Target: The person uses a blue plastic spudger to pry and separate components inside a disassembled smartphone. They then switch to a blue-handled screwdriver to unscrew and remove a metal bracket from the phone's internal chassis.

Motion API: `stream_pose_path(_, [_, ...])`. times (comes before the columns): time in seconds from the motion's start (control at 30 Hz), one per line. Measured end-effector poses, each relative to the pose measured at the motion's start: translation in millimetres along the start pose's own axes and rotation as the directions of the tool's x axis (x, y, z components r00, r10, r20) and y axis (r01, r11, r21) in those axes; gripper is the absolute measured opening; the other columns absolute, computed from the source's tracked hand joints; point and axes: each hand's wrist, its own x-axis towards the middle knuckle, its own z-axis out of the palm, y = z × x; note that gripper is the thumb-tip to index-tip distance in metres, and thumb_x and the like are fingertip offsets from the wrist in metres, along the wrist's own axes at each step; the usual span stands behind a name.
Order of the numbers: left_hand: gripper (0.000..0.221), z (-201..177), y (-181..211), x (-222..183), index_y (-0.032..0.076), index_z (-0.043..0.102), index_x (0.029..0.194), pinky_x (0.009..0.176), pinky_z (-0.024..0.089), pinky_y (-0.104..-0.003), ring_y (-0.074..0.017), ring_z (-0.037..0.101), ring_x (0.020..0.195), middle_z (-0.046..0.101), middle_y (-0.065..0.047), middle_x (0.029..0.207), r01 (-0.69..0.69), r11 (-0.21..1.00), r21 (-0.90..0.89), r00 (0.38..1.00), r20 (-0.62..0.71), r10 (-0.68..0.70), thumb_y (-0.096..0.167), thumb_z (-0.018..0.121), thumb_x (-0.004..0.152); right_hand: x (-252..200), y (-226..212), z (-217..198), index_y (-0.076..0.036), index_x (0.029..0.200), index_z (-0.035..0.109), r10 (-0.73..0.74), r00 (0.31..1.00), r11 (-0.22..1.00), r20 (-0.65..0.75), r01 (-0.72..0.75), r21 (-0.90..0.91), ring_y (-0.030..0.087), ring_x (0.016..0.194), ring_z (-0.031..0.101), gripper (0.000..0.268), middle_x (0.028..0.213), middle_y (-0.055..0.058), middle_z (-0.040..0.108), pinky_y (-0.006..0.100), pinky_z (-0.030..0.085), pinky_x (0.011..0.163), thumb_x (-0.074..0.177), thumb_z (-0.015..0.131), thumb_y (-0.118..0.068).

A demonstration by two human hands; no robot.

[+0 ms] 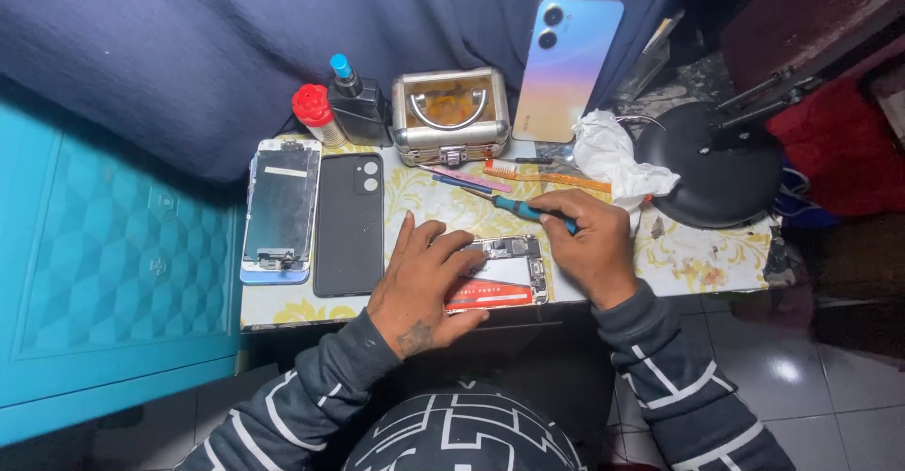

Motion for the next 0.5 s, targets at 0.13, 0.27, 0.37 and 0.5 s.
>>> stream_pose_path(0.13, [0.070, 3.5, -0.2, -0.8, 0.011, 0.060, 0.129, 0.116, 0.012, -0.069, -0.0450, 0.046, 0.126, 0.062, -0.018, 0.125, 0.016, 0.998, -0.059, 1.000, -0.025, -0.017, 0.052, 0.078, 0.076, 4.1, -8.3, 0.2, -0.006, 0.096, 0.081, -0.070, 0.997, 0.997, 0.046, 0.071, -0.018, 0.037, 0.088, 0.076, 0.030, 0.090, 0.014, 0.079, 0.042, 0.061, 0.077, 0.082, 0.064, 0.013])
stream_pose_path(0.27, [0.081, 6.2, -3.1, -2.5, 0.011, 0.048, 0.137, 0.116, 0.015, -0.072, -0.0469, 0.047, 0.126, 0.060, -0.019, 0.126, 0.004, 0.995, -0.102, 0.997, -0.073, -0.011, 0.051, 0.080, 0.074, 6.2, -3.9, 4.4, -0.005, 0.098, 0.080, -0.158, 0.985, 0.982, 0.072, 0.164, -0.089, 0.037, 0.093, 0.075, 0.035, 0.092, 0.015, 0.078, 0.043, 0.061, 0.080, 0.084, 0.056, 0.016])
stream_pose_path(0.37, [0.089, 3.1, 0.5, -4.9, 0.010, 0.039, 0.142, 0.114, 0.019, -0.074, -0.0510, 0.046, 0.128, 0.056, -0.022, 0.132, -0.039, 0.991, -0.130, 0.987, -0.160, 0.018, 0.051, 0.080, 0.075, 4.1, 2.2, 7.4, -0.006, 0.098, 0.080, -0.239, 0.971, 0.964, 0.021, 0.240, -0.117, 0.038, 0.093, 0.074, 0.030, 0.092, 0.014, 0.077, 0.045, 0.061, 0.080, 0.085, 0.059, 0.012])
stream_pose_path(0.5, [0.086, -1.0, 7.3, -8.9, 0.013, 0.033, 0.141, 0.114, 0.024, -0.076, -0.0577, 0.042, 0.132, 0.049, -0.026, 0.140, -0.170, 0.970, -0.174, 0.888, -0.453, 0.074, 0.043, 0.083, 0.077, -4.7, -0.3, -0.6, -0.005, 0.097, 0.080, -0.330, 0.938, 0.935, -0.104, 0.309, -0.175, 0.035, 0.092, 0.074, 0.019, 0.092, 0.012, 0.076, 0.043, 0.060, 0.082, 0.091, 0.065, 0.004])
